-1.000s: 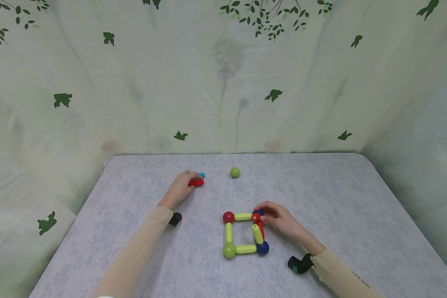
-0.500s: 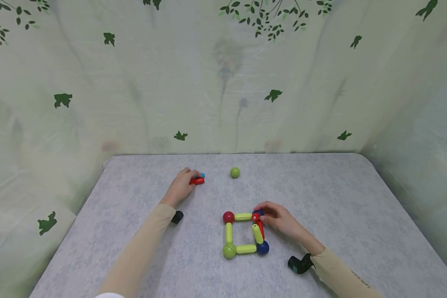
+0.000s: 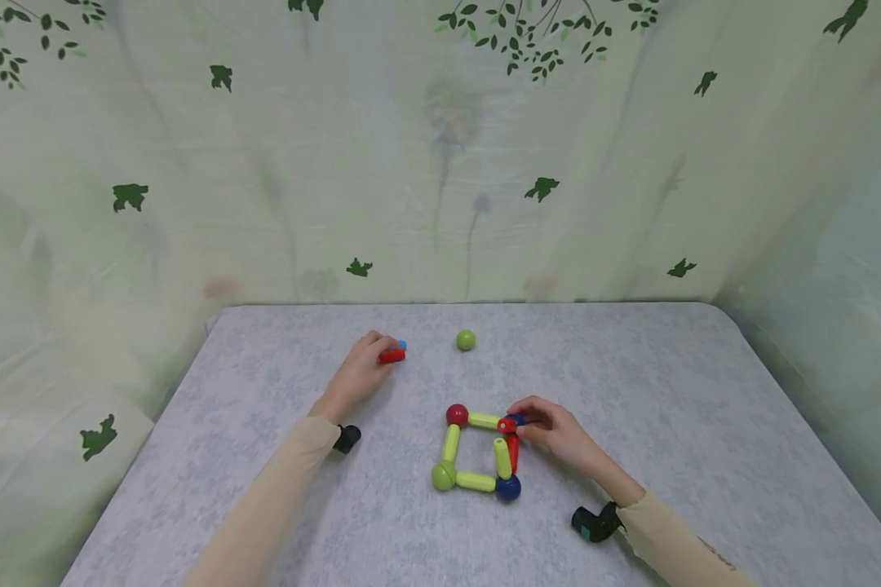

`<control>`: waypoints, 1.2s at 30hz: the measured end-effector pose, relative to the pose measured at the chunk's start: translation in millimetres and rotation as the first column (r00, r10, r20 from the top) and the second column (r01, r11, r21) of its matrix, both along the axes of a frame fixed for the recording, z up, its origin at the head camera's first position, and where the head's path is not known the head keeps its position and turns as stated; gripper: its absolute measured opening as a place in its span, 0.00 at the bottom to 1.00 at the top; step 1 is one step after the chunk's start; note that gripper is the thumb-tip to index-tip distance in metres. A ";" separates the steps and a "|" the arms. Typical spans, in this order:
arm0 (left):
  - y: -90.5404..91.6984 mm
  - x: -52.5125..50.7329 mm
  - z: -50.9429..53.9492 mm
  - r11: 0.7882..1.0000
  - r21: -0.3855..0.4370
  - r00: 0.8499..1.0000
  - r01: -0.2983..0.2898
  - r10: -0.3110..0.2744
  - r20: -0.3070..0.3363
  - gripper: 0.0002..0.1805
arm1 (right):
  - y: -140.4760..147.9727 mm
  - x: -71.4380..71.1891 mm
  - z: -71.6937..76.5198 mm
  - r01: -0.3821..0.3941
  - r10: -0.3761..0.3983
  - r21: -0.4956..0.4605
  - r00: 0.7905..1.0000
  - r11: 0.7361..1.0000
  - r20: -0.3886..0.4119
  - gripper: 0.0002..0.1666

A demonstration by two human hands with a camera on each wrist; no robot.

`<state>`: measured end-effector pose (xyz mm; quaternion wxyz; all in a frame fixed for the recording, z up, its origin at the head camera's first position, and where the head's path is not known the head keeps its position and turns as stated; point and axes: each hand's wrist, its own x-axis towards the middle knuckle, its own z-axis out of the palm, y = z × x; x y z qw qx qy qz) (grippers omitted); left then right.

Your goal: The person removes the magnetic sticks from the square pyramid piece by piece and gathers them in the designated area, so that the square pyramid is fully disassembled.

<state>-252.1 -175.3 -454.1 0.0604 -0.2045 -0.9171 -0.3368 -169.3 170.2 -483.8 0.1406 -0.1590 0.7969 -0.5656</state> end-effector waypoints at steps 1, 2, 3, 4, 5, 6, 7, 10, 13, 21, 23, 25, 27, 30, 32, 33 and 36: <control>1.8 2.6 0.8 1.000 0.015 1.000 0.026 -0.026 -0.010 0.16 | 0.2 0.5 -0.2 0.008 -0.008 0.006 1.000 1.000 -0.004 0.15; 4.1 5.7 2.1 0.998 0.030 0.999 0.052 -0.051 -0.013 0.16 | 0.3 1.1 -0.1 0.016 -0.016 0.014 1.000 1.000 -0.015 0.15; 6.8 9.0 3.5 0.996 0.038 0.997 0.080 -0.079 -0.016 0.17 | 0.4 1.7 0.2 0.025 -0.024 0.022 0.999 0.999 -0.023 0.15; 9.6 12.1 4.5 0.993 0.045 0.994 0.110 -0.109 -0.017 0.17 | 0.3 2.4 0.8 0.033 -0.032 0.038 0.999 0.999 -0.034 0.15; 12.8 15.2 5.4 0.989 0.050 0.990 0.139 -0.138 -0.014 0.17 | 0.2 2.9 1.3 0.043 -0.041 0.051 0.998 0.998 -0.042 0.14; 16.2 18.4 6.0 0.984 0.054 0.985 0.172 -0.172 -0.006 0.17 | 0.1 3.4 2.1 0.054 -0.051 0.064 0.997 0.996 -0.050 0.14; 20.2 22.2 7.4 0.977 0.062 0.979 0.204 -0.205 0.007 0.17 | -0.3 3.9 3.2 0.070 -0.066 0.073 0.996 0.995 -0.051 0.14; 32.6 33.0 9.3 0.950 0.081 0.950 0.302 -0.307 0.063 0.19 | -1.7 4.6 4.7 0.113 -0.108 0.104 0.993 0.988 -0.053 0.14; 45.4 45.6 10.8 0.921 0.103 0.913 0.376 -0.387 0.126 0.20 | -3.8 5.1 5.7 0.150 -0.145 0.126 0.988 0.981 -0.042 0.15; 73.0 73.7 11.5 0.891 0.118 0.869 0.439 -0.454 0.195 0.23 | -6.8 9.9 5.9 0.180 -0.168 0.203 0.983 0.962 -0.073 0.16; 78.4 77.3 9.2 0.895 0.111 0.870 0.431 -0.445 0.210 0.24 | -7.3 12.0 6.8 0.178 -0.164 0.205 0.983 0.962 -0.085 0.16; 83.1 80.5 6.5 0.904 0.092 0.877 0.417 -0.427 0.220 0.25 | -7.8 13.7 7.0 0.171 -0.155 0.206 0.984 0.964 -0.090 0.17; 86.6 82.9 3.3 0.912 0.068 0.886 0.404 -0.409 0.219 0.25 | -8.0 14.5 5.8 0.159 -0.141 0.207 0.985 0.965 -0.098 0.17; 88.9 86.0 0.9 0.918 0.041 0.896 0.394 -0.394 0.207 0.25 | -7.9 15.4 4.7 0.137 -0.117 0.213 0.988 0.967 -0.103 0.18; 89.2 86.3 0.3 0.916 0.042 0.895 0.398 -0.398 0.203 0.24 | -6.9 15.3 4.3 0.111 -0.089 0.213 0.990 0.971 -0.113 0.17; 89.3 86.2 0.3 0.913 0.046 0.891 0.405 -0.405 0.203 0.24 | -6.2 14.9 4.8 0.094 -0.072 0.209 0.992 0.973 -0.107 0.17; 89.1 85.2 -0.6 0.903 0.067 0.880 0.424 -0.429 0.206 0.23 | -2.3 12.2 6.7 0.025 -0.010 0.164 0.996 0.986 -0.091 0.18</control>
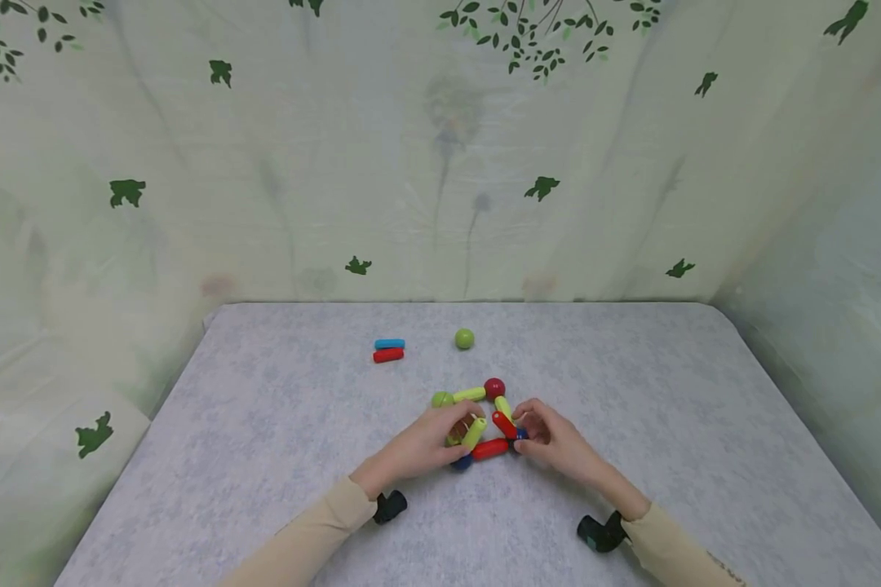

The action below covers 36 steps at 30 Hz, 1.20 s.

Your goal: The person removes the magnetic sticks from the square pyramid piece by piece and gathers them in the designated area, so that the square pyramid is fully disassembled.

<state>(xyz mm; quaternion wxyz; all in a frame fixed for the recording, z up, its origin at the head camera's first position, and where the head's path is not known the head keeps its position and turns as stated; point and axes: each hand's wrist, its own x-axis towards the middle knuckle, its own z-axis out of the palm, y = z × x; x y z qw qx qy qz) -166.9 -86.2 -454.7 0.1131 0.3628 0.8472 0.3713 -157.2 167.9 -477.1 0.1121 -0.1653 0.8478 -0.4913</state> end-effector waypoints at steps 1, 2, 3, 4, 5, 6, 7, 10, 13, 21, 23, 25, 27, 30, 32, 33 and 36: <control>-0.3 -0.3 -0.3 1.000 0.008 1.000 0.009 -0.009 -0.002 0.23 | 1.4 -1.5 0.4 -0.023 0.023 -0.019 1.000 1.000 0.004 0.18; -0.6 -0.5 -0.6 1.000 0.016 1.000 0.017 -0.017 -0.004 0.22 | 2.4 -3.0 1.0 -0.043 0.043 -0.036 0.999 0.998 0.009 0.18; -0.8 -0.5 -0.9 0.999 0.023 1.000 0.023 -0.023 -0.004 0.22 | 3.2 -4.5 1.4 -0.061 0.062 -0.054 0.998 0.997 0.017 0.19; -1.2 -0.5 -1.2 0.999 0.031 1.000 0.026 -0.026 -0.004 0.22 | 3.9 -5.6 1.5 -0.075 0.077 -0.068 0.997 0.995 0.019 0.19; -1.5 -0.4 -1.6 0.999 0.039 1.000 0.029 -0.029 -0.003 0.22 | 4.3 -6.6 1.8 -0.086 0.088 -0.075 0.996 0.993 0.022 0.19; -1.9 -0.2 -1.8 0.998 0.047 1.000 0.029 -0.029 -0.002 0.22 | 4.6 -7.0 2.0 -0.095 0.097 -0.073 0.995 0.993 0.025 0.18; -2.5 0.2 -1.8 0.998 0.054 1.000 0.026 -0.026 -0.002 0.22 | 4.6 -7.2 2.0 -0.104 0.106 -0.067 0.994 0.992 0.027 0.17; -4.4 1.3 -2.2 0.997 0.075 1.000 0.013 -0.013 -0.002 0.21 | 5.0 -6.4 3.4 -0.133 0.135 -0.051 0.990 0.990 0.034 0.15; -6.2 2.1 -1.9 0.996 0.085 1.000 0.004 -0.002 -0.017 0.21 | 5.3 -5.7 5.3 -0.157 0.158 -0.030 0.987 0.987 0.034 0.14; -7.1 2.8 0.1 0.997 0.073 0.998 0.013 -0.008 -0.068 0.21 | 2.5 -19.4 7.5 -0.061 0.062 -0.027 0.996 0.998 0.064 0.14; -7.1 3.0 0.1 0.997 0.073 0.997 0.010 -0.005 -0.071 0.21 | -0.4 -26.1 7.6 0.000 0.002 -0.022 0.998 1.000 0.059 0.17; -7.6 3.0 -0.2 0.997 0.075 0.998 0.007 -0.001 -0.070 0.22 | -3.6 -32.9 7.2 0.030 -0.030 -0.003 0.999 1.000 0.045 0.21; -9.0 2.3 -0.6 0.997 0.077 0.997 -0.004 0.010 -0.080 0.22 | -7.0 -38.7 6.4 0.022 -0.022 0.016 0.999 1.000 0.031 0.23; -14.1 -1.4 -1.1 0.995 0.094 0.994 -0.041 0.050 -0.096 0.22 | -11.1 -44.5 5.3 -0.011 0.010 0.041 1.000 0.999 0.024 0.23; -20.1 -6.0 -1.1 0.991 0.108 0.989 -0.076 0.089 -0.116 0.20 | -13.1 -46.6 4.8 -0.020 0.019 0.052 0.999 0.998 0.029 0.22; -23.6 -8.8 -0.5 0.989 0.116 0.986 -0.095 0.109 -0.128 0.20 | -13.8 -47.2 4.5 -0.018 0.017 0.059 0.999 0.998 0.033 0.22; -37.0 -18.8 0.9 0.978 0.119 0.966 -0.173 0.192 -0.171 0.18 | -15.3 -47.9 4.6 -0.002 -0.002 0.074 0.999 0.997 0.045 0.20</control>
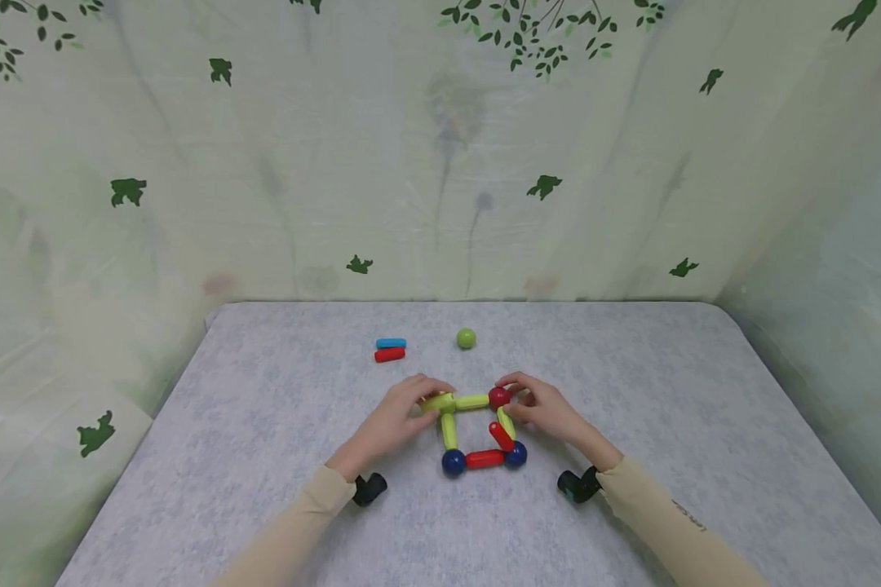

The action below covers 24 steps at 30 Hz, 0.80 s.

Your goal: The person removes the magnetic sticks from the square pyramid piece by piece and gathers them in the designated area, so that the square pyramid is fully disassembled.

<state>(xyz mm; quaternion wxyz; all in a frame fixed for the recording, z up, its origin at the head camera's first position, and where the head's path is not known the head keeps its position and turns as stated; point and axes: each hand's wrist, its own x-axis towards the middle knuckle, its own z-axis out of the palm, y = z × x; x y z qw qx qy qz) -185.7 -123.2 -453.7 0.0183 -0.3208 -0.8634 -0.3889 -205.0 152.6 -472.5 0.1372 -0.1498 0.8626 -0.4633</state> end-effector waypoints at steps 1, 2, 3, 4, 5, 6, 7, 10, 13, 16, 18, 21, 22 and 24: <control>-4.8 -4.0 0.2 0.999 -0.008 0.999 -0.035 0.035 -0.012 0.18 | -0.1 0.0 0.2 0.007 -0.007 0.005 1.000 1.000 0.002 0.20; -9.7 -8.0 0.5 0.997 -0.014 0.997 -0.071 0.071 -0.020 0.18 | -0.2 0.2 0.7 0.011 -0.011 0.008 1.000 1.000 0.002 0.20; -14.6 -12.3 0.3 0.994 -0.025 0.994 -0.107 0.106 -0.032 0.18 | -0.3 0.3 1.0 0.012 -0.012 0.012 1.000 1.000 0.001 0.20; -19.5 -16.8 -0.2 0.989 -0.039 0.989 -0.143 0.141 -0.045 0.19 | -0.3 0.5 1.3 0.014 -0.014 0.015 1.000 1.000 0.001 0.20; -24.1 -21.1 -0.6 0.983 -0.052 0.984 -0.174 0.171 -0.056 0.19 | -0.4 0.6 1.5 0.014 -0.014 0.018 1.000 1.000 0.002 0.20; -28.3 -25.6 -1.0 0.978 -0.062 0.979 -0.198 0.194 -0.066 0.19 | -0.5 0.8 1.6 0.014 -0.014 0.021 1.000 1.000 0.002 0.20; -32.5 -30.1 -2.0 0.973 -0.077 0.974 -0.220 0.214 -0.078 0.18 | -0.5 0.8 1.5 0.013 -0.013 0.022 1.000 1.000 0.004 0.19; -41.7 -42.3 -3.3 0.953 -0.123 0.958 -0.276 0.262 -0.118 0.16 | -0.4 0.8 0.9 0.015 -0.016 0.026 1.000 1.000 0.014 0.19; -47.3 -52.9 -4.5 0.932 -0.176 0.945 -0.316 0.294 -0.142 0.13 | 0.0 0.4 0.6 0.018 -0.019 0.029 1.000 0.999 0.019 0.19; -49.8 -61.0 -5.2 0.915 -0.224 0.940 -0.335 0.307 -0.149 0.12 | 0.2 0.5 1.4 0.023 -0.024 0.032 1.000 0.999 0.020 0.19; -50.1 -65.3 -6.2 0.907 -0.250 0.940 -0.339 0.314 -0.137 0.12 | 0.1 0.5 1.9 0.028 -0.028 0.036 0.999 0.999 0.022 0.19; -49.6 -69.7 -7.1 0.895 -0.280 0.938 -0.347 0.334 -0.094 0.13 | -0.3 0.3 2.6 0.034 -0.035 0.043 0.999 0.998 0.026 0.19; -49.5 -71.0 -7.5 0.893 -0.286 0.937 -0.348 0.340 -0.079 0.14 | -0.3 0.2 2.6 0.037 -0.038 0.045 0.999 0.998 0.027 0.19; -48.8 -73.1 -7.6 0.891 -0.290 0.935 -0.350 0.351 -0.048 0.14 | 0.0 0.1 2.7 0.041 -0.042 0.049 0.999 0.998 0.025 0.19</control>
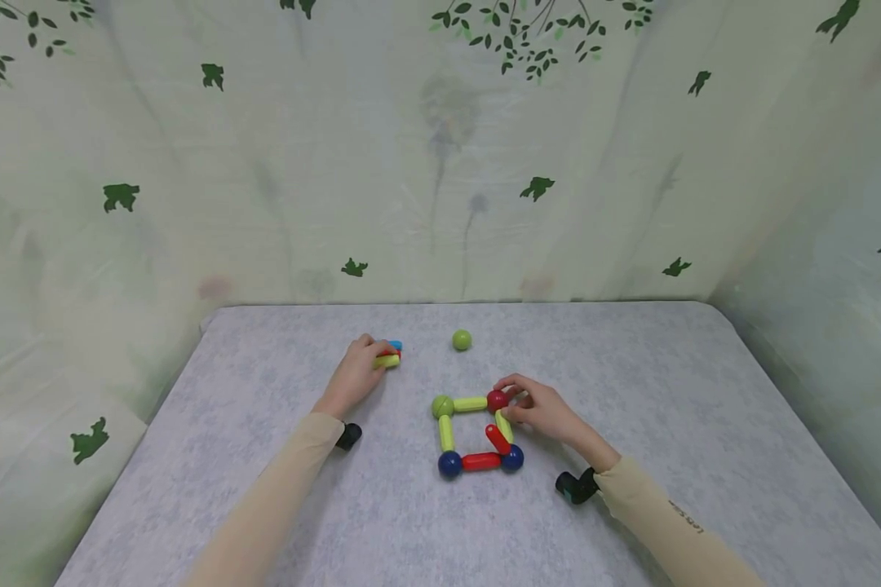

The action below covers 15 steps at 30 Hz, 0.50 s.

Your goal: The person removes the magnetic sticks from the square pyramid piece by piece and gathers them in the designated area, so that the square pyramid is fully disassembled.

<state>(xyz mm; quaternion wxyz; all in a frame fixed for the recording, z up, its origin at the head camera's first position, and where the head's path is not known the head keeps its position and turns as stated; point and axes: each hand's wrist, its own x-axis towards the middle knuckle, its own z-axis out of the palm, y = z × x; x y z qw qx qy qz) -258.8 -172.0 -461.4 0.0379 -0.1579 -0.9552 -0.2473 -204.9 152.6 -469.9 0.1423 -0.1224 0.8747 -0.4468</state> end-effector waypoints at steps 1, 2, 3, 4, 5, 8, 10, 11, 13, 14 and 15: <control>-0.2 -0.6 -0.1 1.000 0.004 1.000 -0.002 0.002 0.011 0.15 | -0.2 -0.1 -0.2 0.000 0.001 0.000 1.000 1.000 -0.001 0.19; -0.7 -1.3 -0.5 1.000 0.008 1.000 -0.001 0.001 0.011 0.15 | 0.0 0.0 -0.2 -0.001 0.001 0.000 1.000 1.000 -0.003 0.19; -1.0 -1.5 -0.5 1.000 0.011 1.000 -0.003 0.003 0.015 0.16 | -0.1 0.1 -0.3 -0.002 0.002 0.000 1.000 1.000 -0.003 0.19; -1.1 -1.6 -0.6 1.000 0.011 1.000 -0.006 0.006 0.020 0.16 | -0.3 0.2 -0.3 -0.002 0.002 0.000 1.000 1.000 -0.003 0.19; -1.2 -1.4 -0.6 1.000 0.011 1.000 -0.010 0.010 0.023 0.17 | -0.3 0.3 -0.3 -0.004 0.004 0.000 1.000 1.000 -0.002 0.19; -1.1 0.5 -0.4 1.000 0.006 1.000 -0.021 0.021 0.019 0.17 | -0.5 1.0 0.0 -0.003 0.003 0.003 1.000 1.000 -0.001 0.19; -0.3 3.1 0.6 1.000 0.002 1.000 -0.024 0.024 0.012 0.16 | -0.6 1.4 -0.1 -0.003 0.003 0.007 1.000 1.000 -0.005 0.19; 0.3 4.7 1.3 1.000 0.005 1.000 -0.021 0.021 0.005 0.15 | -0.5 1.6 0.1 -0.003 0.003 0.009 1.000 1.000 -0.006 0.19; 1.8 9.0 2.9 1.000 0.022 1.000 -0.004 0.004 -0.009 0.15 | -0.5 1.8 0.1 0.000 0.000 0.011 1.000 1.000 -0.009 0.19; 2.9 11.5 4.0 0.999 0.041 1.000 0.013 -0.012 -0.017 0.15 | -0.6 1.8 -0.1 0.000 0.000 0.011 1.000 1.000 -0.011 0.19; 4.3 14.0 5.1 0.997 0.061 0.999 0.036 -0.035 -0.028 0.15 | -0.6 1.7 -0.3 0.001 -0.001 0.010 1.000 1.000 -0.011 0.19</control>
